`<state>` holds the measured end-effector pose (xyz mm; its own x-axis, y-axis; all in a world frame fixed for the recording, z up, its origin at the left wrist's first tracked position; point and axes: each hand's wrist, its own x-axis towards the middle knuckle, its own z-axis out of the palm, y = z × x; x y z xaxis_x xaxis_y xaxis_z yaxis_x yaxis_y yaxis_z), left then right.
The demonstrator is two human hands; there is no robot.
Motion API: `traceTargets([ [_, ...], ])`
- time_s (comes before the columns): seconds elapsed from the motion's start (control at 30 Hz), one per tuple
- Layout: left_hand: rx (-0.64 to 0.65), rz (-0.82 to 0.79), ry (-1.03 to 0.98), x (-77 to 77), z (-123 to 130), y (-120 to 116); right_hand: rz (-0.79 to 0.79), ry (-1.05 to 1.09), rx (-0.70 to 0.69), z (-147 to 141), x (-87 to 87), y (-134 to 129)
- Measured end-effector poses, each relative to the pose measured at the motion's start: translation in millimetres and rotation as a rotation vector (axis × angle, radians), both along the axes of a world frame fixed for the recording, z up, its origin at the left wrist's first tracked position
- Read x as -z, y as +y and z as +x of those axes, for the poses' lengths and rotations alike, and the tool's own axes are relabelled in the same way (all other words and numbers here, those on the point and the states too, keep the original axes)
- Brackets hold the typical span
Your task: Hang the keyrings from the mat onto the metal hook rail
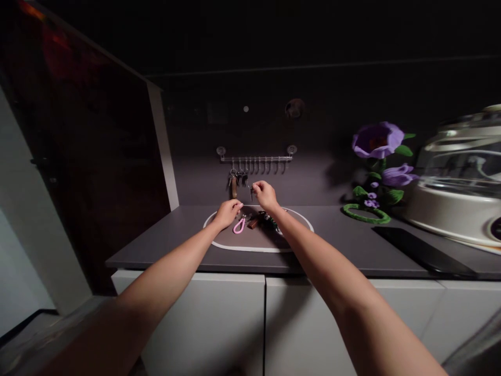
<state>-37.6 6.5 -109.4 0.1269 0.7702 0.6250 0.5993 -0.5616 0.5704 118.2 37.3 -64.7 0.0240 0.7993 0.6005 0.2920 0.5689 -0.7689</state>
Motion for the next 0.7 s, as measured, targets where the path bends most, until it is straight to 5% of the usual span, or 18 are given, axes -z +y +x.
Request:
traceTargets([
  [0.4,-0.048,-0.045,-0.035,4.4,0.3,4.5,0.051,0.024,0.237,-17.7,-48.8,52.9],
  [0.7,-0.054,-0.066,-0.064,8.3,0.3,10.7,0.094,0.020,0.351,-21.2,-50.5,90.5],
])
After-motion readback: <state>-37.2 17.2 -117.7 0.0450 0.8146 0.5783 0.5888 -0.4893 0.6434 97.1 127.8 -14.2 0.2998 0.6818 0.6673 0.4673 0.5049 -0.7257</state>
